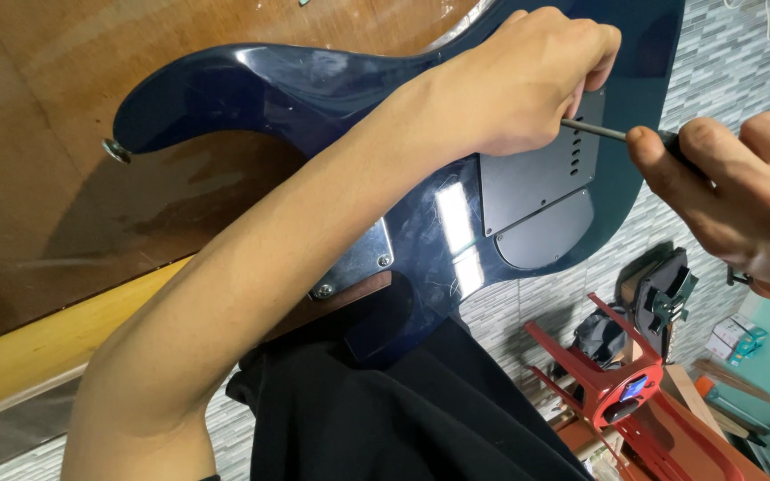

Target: The person uses a screwdriver to tighten screws on the backplate of a blue electric guitar. After securing the plate, they wipe the guitar's body with a cloth.

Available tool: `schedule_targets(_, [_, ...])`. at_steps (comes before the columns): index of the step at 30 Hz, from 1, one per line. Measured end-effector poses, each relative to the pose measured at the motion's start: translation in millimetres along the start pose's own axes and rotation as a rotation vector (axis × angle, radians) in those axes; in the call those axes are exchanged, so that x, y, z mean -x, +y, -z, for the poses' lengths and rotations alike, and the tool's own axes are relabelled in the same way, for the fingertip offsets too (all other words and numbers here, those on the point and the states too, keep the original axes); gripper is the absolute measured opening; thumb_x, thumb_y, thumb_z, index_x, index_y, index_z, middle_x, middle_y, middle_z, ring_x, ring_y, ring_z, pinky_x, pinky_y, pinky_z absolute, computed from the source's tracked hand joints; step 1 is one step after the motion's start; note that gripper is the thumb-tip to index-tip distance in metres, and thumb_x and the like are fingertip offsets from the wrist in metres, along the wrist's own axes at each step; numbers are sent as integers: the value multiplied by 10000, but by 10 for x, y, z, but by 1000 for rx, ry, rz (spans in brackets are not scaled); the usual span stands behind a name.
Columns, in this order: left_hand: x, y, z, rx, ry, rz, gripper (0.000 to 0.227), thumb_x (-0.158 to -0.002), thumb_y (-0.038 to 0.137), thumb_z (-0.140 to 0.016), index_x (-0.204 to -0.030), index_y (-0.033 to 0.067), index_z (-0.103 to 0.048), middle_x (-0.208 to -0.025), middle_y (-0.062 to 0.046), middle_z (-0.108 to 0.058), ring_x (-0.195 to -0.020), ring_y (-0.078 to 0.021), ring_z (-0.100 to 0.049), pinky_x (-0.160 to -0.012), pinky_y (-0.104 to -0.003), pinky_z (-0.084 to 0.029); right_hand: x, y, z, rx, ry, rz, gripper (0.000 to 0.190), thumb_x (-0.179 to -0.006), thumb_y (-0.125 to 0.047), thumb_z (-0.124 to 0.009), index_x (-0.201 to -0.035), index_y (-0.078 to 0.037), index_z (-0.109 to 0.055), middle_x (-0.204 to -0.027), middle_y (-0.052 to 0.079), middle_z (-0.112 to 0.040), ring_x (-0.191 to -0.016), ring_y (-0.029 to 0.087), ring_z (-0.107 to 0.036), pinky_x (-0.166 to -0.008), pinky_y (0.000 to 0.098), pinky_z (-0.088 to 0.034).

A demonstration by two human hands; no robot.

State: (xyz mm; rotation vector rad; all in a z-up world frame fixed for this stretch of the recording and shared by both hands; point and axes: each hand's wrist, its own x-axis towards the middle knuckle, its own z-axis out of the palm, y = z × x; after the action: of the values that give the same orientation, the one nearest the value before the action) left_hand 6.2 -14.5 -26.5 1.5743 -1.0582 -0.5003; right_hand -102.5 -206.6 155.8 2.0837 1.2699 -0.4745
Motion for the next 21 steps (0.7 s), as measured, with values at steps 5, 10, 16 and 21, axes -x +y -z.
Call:
schedule_targets(5, [15,8,15,15,0,8,363,-711,-172,-517,-850,156,-587,-708,68,-750,-690,-209,-683,-643,-405,-487,59,-57,-72,2,-14,-52,407,-1153,-200,-537,-1532,-84,-632,-974,54,-564,-607,155,-272,-597,325,-293])
schedule_targets(10, [33,6,47,75,-8,11,420,-649,-204,-417,-833,142,-565,-681,63,-749,-675,-208,-686,-598,-379,-490,-238,69,330,270,61,103,382,-1197,-292,-552,-1364,-18,-759,-1054,132,-663,-652,217,-413,-686,383,-238])
schedule_targets(16, [42,21,60,68,-6,56,393,-716,-169,-428,-861,158,-589,-713,36,-729,-680,-237,-676,-614,-410,-488,-64,119,-28,211,94,169,391,-1147,-240,-545,-1387,-34,-775,-1078,141,-640,-668,218,-370,-644,396,-269])
schedule_targets(21, [62,48,74,42,-75,115,426,-750,-211,-448,-900,178,-540,-757,40,-683,-813,-232,-585,-672,-391,-475,63,8,-218,80,-74,-17,500,-1175,-224,-584,-1669,-147,-570,-984,40,-559,-638,183,-323,-656,370,-318])
